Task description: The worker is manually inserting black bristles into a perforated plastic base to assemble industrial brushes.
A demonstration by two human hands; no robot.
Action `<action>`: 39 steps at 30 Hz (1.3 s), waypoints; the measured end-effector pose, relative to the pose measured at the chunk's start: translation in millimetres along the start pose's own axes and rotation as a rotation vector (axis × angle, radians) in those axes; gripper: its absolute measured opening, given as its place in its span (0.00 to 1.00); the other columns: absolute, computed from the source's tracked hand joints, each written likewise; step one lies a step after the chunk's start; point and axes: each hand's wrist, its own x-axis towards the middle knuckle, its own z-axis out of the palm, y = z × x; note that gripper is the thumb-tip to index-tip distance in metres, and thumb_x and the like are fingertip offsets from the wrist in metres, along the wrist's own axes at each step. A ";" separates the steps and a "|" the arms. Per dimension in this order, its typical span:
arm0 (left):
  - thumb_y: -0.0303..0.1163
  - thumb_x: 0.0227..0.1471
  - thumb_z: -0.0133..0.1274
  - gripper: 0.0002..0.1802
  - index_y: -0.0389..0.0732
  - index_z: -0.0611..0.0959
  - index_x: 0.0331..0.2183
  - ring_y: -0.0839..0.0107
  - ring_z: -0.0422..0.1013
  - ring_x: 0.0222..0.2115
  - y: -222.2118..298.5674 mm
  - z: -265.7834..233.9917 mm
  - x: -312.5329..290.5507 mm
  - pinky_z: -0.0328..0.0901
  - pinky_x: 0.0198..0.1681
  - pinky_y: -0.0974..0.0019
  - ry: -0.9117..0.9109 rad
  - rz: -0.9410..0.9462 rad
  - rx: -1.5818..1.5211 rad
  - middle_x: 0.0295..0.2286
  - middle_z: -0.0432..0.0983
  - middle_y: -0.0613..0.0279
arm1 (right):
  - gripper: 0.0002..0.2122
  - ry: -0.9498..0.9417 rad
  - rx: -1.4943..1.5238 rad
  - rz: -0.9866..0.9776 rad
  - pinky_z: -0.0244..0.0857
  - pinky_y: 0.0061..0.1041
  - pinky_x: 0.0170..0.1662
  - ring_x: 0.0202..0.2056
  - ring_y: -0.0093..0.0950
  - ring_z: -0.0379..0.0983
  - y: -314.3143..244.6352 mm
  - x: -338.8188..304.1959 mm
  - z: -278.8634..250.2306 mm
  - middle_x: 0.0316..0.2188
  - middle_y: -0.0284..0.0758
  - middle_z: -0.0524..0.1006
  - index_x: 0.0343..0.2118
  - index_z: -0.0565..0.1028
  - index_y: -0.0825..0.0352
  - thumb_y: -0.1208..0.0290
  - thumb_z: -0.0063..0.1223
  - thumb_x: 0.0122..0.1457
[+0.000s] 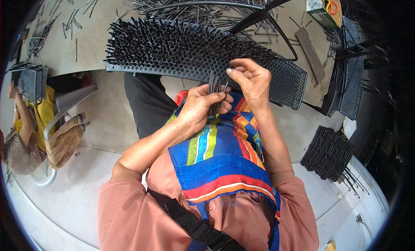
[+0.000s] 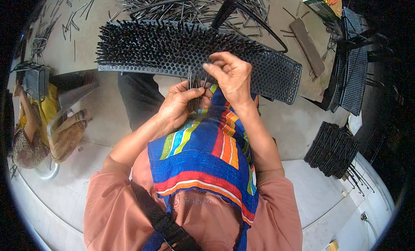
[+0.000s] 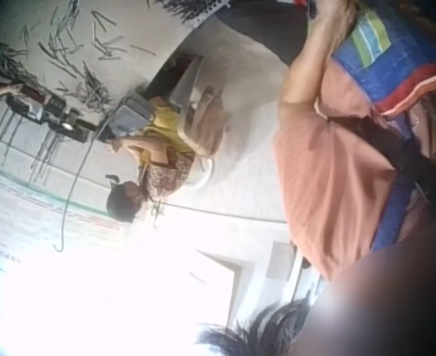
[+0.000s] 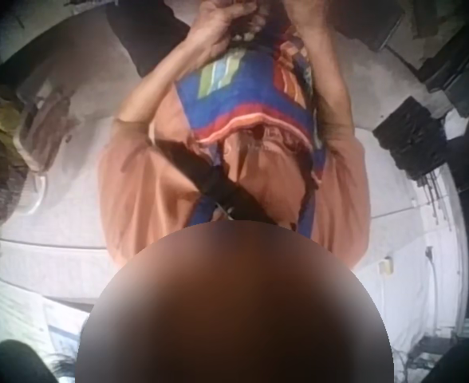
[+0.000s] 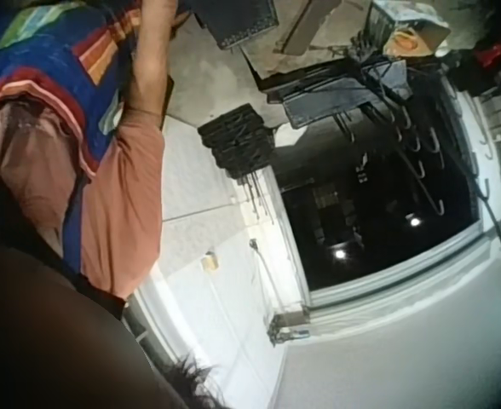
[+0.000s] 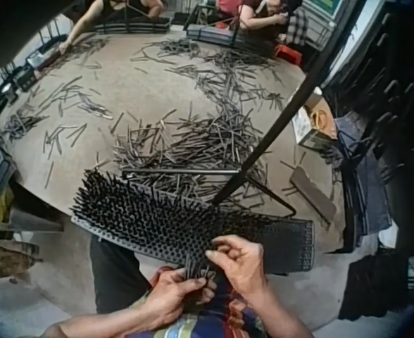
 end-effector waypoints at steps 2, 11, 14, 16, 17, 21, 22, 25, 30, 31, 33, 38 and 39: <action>0.22 0.56 0.50 0.07 0.33 0.80 0.37 0.72 0.76 0.25 0.4 3.3 0.5 0.72 0.28 0.71 0.035 0.002 0.046 0.29 0.80 0.54 | 0.06 -0.121 0.263 0.185 0.56 0.12 0.21 0.18 0.12 0.65 -0.6 -2.0 -1.2 0.23 0.30 0.77 0.34 0.79 0.72 0.80 0.61 0.52; 0.20 0.55 0.44 0.12 0.33 0.75 0.42 0.72 0.75 0.25 0.5 6.4 -4.1 0.70 0.26 0.71 0.061 0.164 0.230 0.31 0.79 0.52 | 0.05 0.354 0.190 -0.147 0.52 0.10 0.20 0.17 0.10 0.61 -1.1 19.6 -4.6 0.21 0.27 0.75 0.33 0.78 0.72 0.84 0.60 0.53; 0.20 0.54 0.45 0.11 0.33 0.75 0.41 0.72 0.75 0.25 -0.2 10.3 -5.7 0.70 0.26 0.72 0.057 0.174 0.222 0.31 0.79 0.52 | 0.04 0.360 -0.083 -0.318 0.52 0.10 0.22 0.19 0.09 0.59 -1.0 21.8 -3.1 0.21 0.24 0.72 0.32 0.79 0.73 0.83 0.61 0.53; 0.20 0.54 0.46 0.10 0.33 0.76 0.40 0.72 0.75 0.26 -0.2 11.4 -6.0 0.70 0.26 0.72 0.052 0.172 0.208 0.31 0.79 0.53 | 0.03 0.364 -0.095 -0.337 0.52 0.10 0.24 0.21 0.08 0.58 -3.3 21.9 -1.5 0.21 0.22 0.71 0.31 0.79 0.72 0.82 0.62 0.53; 0.20 0.55 0.47 0.09 0.33 0.77 0.39 0.72 0.75 0.26 -0.5 11.6 -5.7 0.70 0.26 0.72 0.073 0.165 0.190 0.31 0.79 0.53 | 0.03 0.354 -0.059 -0.298 0.52 0.10 0.24 0.21 0.09 0.58 -2.8 21.2 -1.3 0.22 0.23 0.72 0.31 0.79 0.72 0.83 0.62 0.53; 0.22 0.55 0.51 0.07 0.32 0.79 0.37 0.71 0.76 0.28 -2.0 6.9 -3.3 0.73 0.30 0.70 0.101 0.123 0.152 0.32 0.80 0.54 | 0.06 0.290 -0.169 -0.340 0.60 0.14 0.25 0.22 0.14 0.66 -3.9 23.2 -2.6 0.26 0.29 0.76 0.32 0.80 0.70 0.83 0.63 0.49; 0.22 0.55 0.51 0.07 0.32 0.79 0.37 0.71 0.76 0.28 -2.6 5.5 -2.2 0.73 0.30 0.70 0.101 0.122 0.152 0.32 0.80 0.54 | 0.06 0.290 -0.169 -0.340 0.60 0.14 0.25 0.22 0.14 0.66 -2.4 22.6 -2.3 0.26 0.29 0.76 0.32 0.80 0.70 0.83 0.63 0.49; 0.23 0.56 0.52 0.07 0.33 0.80 0.37 0.70 0.77 0.27 -2.5 3.0 0.3 0.73 0.29 0.70 0.080 0.104 0.112 0.30 0.80 0.54 | 0.10 0.208 -0.460 -0.478 0.71 0.26 0.33 0.30 0.30 0.77 -1.4 17.4 -1.9 0.33 0.37 0.77 0.34 0.81 0.66 0.81 0.64 0.46; 0.22 0.56 0.52 0.05 0.33 0.79 0.36 0.72 0.76 0.23 -1.4 4.0 1.9 0.72 0.25 0.72 0.095 0.094 0.032 0.27 0.80 0.55 | 0.12 0.166 -0.628 -0.514 0.71 0.26 0.32 0.29 0.29 0.77 -2.5 10.3 -0.9 0.36 0.36 0.77 0.37 0.81 0.66 0.80 0.64 0.46; 0.22 0.56 0.52 0.05 0.33 0.79 0.36 0.72 0.76 0.23 -1.5 4.0 1.8 0.72 0.25 0.72 0.094 0.094 0.031 0.27 0.80 0.55 | 0.13 0.199 -0.592 -0.524 0.71 0.26 0.32 0.28 0.29 0.77 -3.5 6.0 -1.4 0.36 0.36 0.76 0.37 0.81 0.66 0.79 0.64 0.46; 0.23 0.56 0.52 0.05 0.33 0.80 0.36 0.72 0.76 0.23 -1.4 4.2 1.3 0.73 0.25 0.72 0.061 0.115 0.008 0.28 0.80 0.55 | 0.13 0.221 -0.512 -0.554 0.69 0.23 0.29 0.26 0.25 0.75 -4.4 -1.8 -4.4 0.34 0.37 0.77 0.37 0.80 0.70 0.79 0.64 0.46; 0.24 0.56 0.53 0.06 0.32 0.81 0.36 0.70 0.78 0.25 0.0 8.5 -2.2 0.74 0.27 0.71 0.032 0.071 0.080 0.28 0.80 0.54 | 0.10 -0.262 0.111 0.087 0.60 0.14 0.24 0.22 0.13 0.68 4.6 -18.1 -4.4 0.27 0.30 0.76 0.36 0.79 0.74 0.81 0.61 0.48; 0.25 0.56 0.53 0.07 0.32 0.81 0.36 0.69 0.78 0.25 -0.4 9.9 -1.8 0.75 0.28 0.70 0.049 0.040 0.130 0.28 0.81 0.54 | 0.08 -0.223 0.320 0.223 0.58 0.13 0.23 0.20 0.13 0.66 8.5 -22.5 -3.9 0.25 0.29 0.76 0.34 0.79 0.73 0.80 0.61 0.49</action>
